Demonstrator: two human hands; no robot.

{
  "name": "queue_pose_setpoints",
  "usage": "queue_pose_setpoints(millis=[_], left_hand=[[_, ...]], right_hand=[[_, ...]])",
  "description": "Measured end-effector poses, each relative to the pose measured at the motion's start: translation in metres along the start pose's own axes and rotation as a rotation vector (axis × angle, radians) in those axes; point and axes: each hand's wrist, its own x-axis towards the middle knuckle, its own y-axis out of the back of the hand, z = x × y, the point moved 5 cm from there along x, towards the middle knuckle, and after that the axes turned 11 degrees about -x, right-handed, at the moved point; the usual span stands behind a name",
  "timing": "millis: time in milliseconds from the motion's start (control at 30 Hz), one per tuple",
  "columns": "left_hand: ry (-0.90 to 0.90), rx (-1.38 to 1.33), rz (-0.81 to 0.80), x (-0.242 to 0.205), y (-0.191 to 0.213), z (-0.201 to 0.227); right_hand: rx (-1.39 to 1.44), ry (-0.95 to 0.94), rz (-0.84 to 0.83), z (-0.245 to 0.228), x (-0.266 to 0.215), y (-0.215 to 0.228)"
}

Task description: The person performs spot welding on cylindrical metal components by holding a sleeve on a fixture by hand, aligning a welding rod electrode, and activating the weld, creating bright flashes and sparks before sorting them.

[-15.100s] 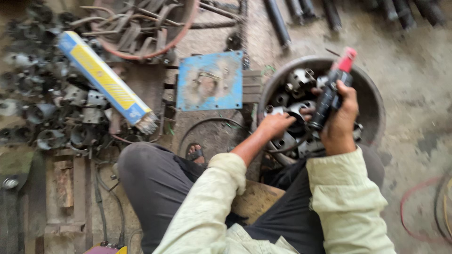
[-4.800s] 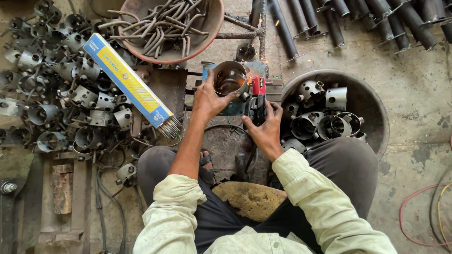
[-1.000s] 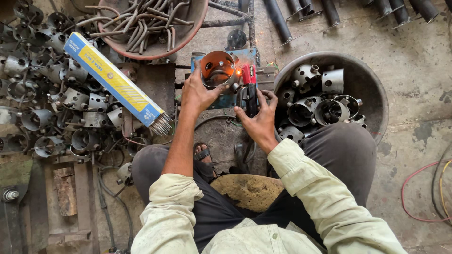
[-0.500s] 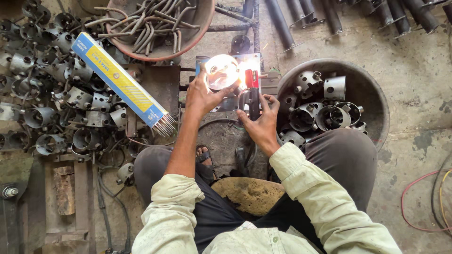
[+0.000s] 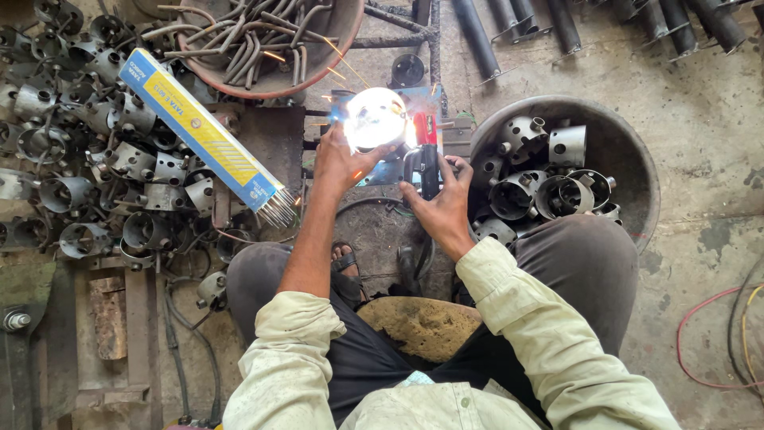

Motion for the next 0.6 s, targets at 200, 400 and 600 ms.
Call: queue_pose_setpoints(millis=[200,400,600], left_hand=[[-0.073,0.029,0.037,-0.002,0.003,0.007],[-0.073,-0.028,-0.005,-0.004,0.012,0.016],[-0.134,-0.007,-0.006,-0.004,0.014,0.013]], right_hand=[[-0.010,0.035,0.080,0.010,-0.001,0.003],[0.352,0.003,0.246,0.020,0.009,0.025],[1.228,-0.595,0.038,0.052,0.018,0.026]])
